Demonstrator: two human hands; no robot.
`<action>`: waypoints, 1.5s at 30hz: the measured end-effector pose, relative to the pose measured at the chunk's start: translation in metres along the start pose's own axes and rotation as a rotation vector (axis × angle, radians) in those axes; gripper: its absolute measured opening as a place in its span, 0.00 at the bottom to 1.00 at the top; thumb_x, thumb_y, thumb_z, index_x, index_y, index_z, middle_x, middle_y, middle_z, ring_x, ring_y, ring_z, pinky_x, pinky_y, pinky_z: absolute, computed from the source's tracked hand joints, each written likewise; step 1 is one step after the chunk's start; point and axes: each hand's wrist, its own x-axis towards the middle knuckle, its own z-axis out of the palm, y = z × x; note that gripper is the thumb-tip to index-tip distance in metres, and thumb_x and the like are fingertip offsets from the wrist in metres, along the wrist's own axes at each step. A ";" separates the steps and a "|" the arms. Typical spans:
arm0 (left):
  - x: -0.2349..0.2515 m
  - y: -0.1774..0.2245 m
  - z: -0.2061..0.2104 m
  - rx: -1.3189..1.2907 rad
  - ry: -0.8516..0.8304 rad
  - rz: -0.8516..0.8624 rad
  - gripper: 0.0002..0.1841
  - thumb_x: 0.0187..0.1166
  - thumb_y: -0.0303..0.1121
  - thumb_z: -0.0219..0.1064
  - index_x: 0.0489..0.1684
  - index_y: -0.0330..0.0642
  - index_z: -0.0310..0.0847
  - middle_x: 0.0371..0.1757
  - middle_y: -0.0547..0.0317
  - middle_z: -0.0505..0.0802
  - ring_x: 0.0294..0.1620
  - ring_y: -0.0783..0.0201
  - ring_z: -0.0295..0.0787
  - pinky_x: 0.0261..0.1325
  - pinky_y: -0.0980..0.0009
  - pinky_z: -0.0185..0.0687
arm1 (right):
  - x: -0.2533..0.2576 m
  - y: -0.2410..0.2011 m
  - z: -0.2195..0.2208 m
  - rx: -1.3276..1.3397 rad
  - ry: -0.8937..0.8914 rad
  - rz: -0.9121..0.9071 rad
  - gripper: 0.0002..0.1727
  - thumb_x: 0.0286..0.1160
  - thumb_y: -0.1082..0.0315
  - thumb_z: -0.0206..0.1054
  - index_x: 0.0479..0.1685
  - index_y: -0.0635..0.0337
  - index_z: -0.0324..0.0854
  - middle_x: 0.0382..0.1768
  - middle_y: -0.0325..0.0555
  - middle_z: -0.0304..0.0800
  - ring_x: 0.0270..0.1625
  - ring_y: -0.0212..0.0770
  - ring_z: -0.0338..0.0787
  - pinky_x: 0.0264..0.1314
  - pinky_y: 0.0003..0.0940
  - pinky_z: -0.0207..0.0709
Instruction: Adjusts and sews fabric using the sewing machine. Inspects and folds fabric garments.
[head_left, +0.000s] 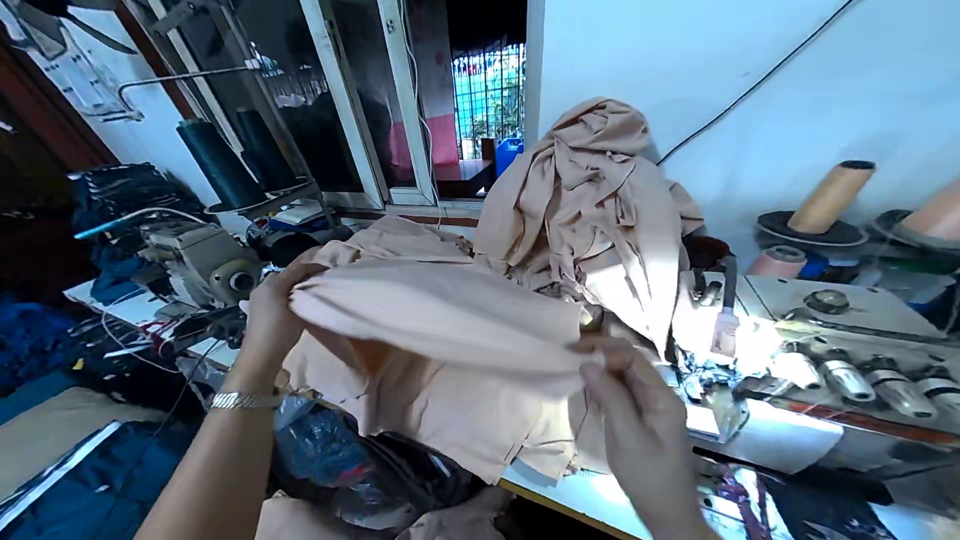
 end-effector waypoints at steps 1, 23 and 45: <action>-0.012 -0.009 -0.005 -0.002 -0.009 0.016 0.17 0.78 0.16 0.62 0.63 0.31 0.85 0.61 0.30 0.89 0.65 0.28 0.83 0.69 0.25 0.69 | -0.022 0.005 0.004 -0.004 -0.037 -0.019 0.12 0.86 0.58 0.62 0.36 0.52 0.83 0.54 0.35 0.90 0.49 0.26 0.88 0.47 0.23 0.84; -0.269 0.100 0.156 -0.446 -1.237 0.057 0.10 0.81 0.29 0.68 0.45 0.29 0.90 0.50 0.38 0.93 0.55 0.45 0.91 0.66 0.46 0.81 | -0.174 0.090 -0.048 -0.455 -0.989 1.071 0.20 0.86 0.62 0.65 0.68 0.66 0.82 0.63 0.64 0.88 0.68 0.59 0.87 0.75 0.58 0.75; -0.312 0.138 0.218 -0.517 -1.324 -0.081 0.14 0.87 0.31 0.59 0.54 0.27 0.85 0.49 0.37 0.91 0.51 0.47 0.89 0.62 0.50 0.81 | -0.231 0.095 -0.084 -0.130 -0.539 1.422 0.22 0.91 0.57 0.58 0.68 0.66 0.79 0.52 0.55 0.91 0.48 0.46 0.93 0.54 0.44 0.87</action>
